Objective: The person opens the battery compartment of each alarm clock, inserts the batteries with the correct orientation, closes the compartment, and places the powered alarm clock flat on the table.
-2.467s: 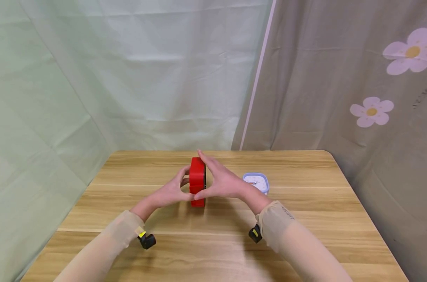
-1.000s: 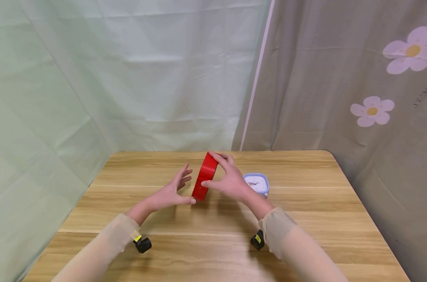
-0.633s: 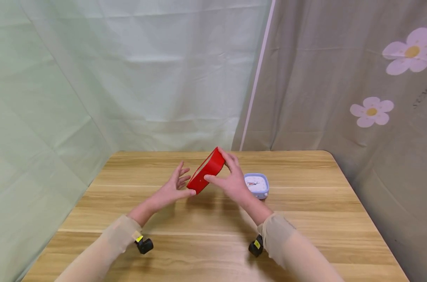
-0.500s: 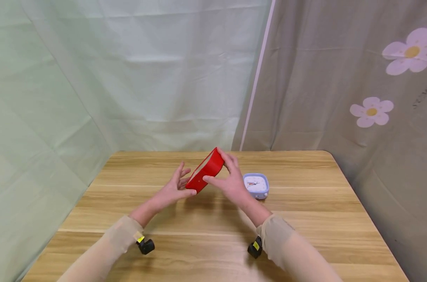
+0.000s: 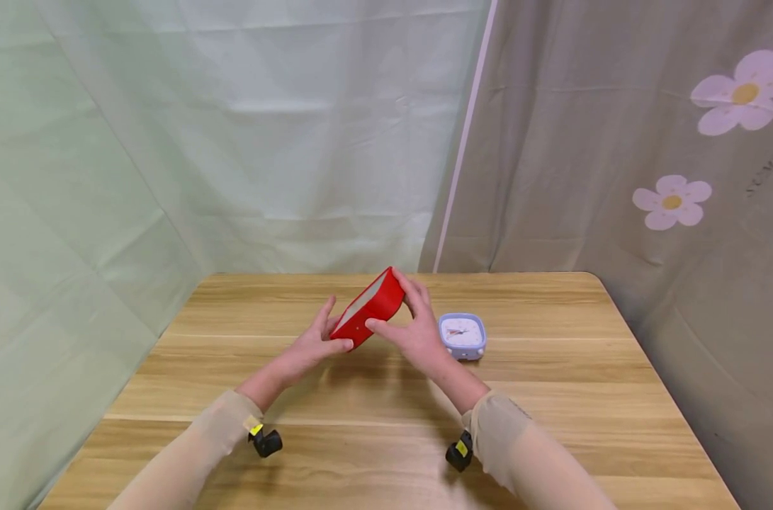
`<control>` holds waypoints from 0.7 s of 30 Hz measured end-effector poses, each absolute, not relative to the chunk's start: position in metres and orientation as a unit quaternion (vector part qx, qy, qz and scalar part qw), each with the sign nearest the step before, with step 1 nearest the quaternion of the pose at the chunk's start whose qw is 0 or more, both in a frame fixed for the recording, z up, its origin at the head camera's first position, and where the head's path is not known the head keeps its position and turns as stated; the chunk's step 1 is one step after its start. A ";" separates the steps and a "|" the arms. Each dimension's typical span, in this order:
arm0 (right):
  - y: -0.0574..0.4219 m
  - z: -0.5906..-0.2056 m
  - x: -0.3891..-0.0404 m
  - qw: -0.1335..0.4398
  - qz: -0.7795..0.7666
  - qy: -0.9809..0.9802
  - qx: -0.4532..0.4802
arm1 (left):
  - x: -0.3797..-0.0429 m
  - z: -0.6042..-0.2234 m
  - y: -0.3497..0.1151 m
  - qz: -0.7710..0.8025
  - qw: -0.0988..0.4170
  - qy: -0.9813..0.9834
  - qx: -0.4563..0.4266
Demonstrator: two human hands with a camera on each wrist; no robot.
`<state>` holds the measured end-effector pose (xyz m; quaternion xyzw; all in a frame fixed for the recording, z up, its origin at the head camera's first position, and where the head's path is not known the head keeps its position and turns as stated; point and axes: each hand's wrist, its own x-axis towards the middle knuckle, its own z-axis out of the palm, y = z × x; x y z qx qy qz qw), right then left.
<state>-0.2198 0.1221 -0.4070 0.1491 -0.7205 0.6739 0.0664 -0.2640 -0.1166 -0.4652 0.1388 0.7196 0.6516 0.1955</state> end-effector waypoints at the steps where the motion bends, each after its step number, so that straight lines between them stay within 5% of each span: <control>1: 0.122 -0.407 -0.219 0.065 0.676 -0.718 0.150 | -0.264 -0.465 -0.117 0.654 0.197 0.717 0.140; 21: 0.126 -0.441 -0.237 0.058 0.688 -0.701 0.176 | -0.264 -0.459 -0.121 0.632 0.201 0.731 0.160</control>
